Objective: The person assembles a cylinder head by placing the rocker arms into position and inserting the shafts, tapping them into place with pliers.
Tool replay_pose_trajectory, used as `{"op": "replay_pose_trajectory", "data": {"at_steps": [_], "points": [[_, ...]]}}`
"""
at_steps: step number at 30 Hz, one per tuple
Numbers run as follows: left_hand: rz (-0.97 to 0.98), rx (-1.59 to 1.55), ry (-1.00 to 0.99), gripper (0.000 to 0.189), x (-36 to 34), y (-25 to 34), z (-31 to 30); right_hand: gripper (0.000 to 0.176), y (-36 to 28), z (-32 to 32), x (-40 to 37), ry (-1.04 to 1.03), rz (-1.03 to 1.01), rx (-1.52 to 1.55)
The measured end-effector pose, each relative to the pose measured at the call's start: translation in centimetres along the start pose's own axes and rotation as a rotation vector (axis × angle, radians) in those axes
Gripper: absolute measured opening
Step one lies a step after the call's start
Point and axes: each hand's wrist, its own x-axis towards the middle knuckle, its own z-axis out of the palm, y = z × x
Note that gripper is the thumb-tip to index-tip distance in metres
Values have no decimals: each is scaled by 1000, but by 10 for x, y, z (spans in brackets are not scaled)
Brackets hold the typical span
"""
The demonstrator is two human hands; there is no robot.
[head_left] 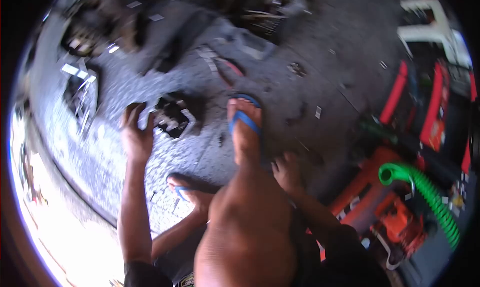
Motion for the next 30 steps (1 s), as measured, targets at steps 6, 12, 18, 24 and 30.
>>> {"op": "replay_pose_trajectory", "data": {"at_steps": [6, 12, 18, 24, 30], "points": [[-93, -12, 36, 23, -19, 17, -4, 27, -4, -2, 50, -154, -258, -236], [-126, -78, 21, 21, -23, 22, -5, 24, 12, -51, 43, -213, -170, -188], [-152, -70, 75, 21, -27, 25, 7, 19, 57, -113, 97, -76, 55, 616], [-157, -17, 141, 31, -22, 46, 43, 15, -134, -141, 201, -270, 55, 1507], [-197, -2, 108, 33, -18, 43, 45, 13, -215, -95, 239, -469, 18, 1614]]}}
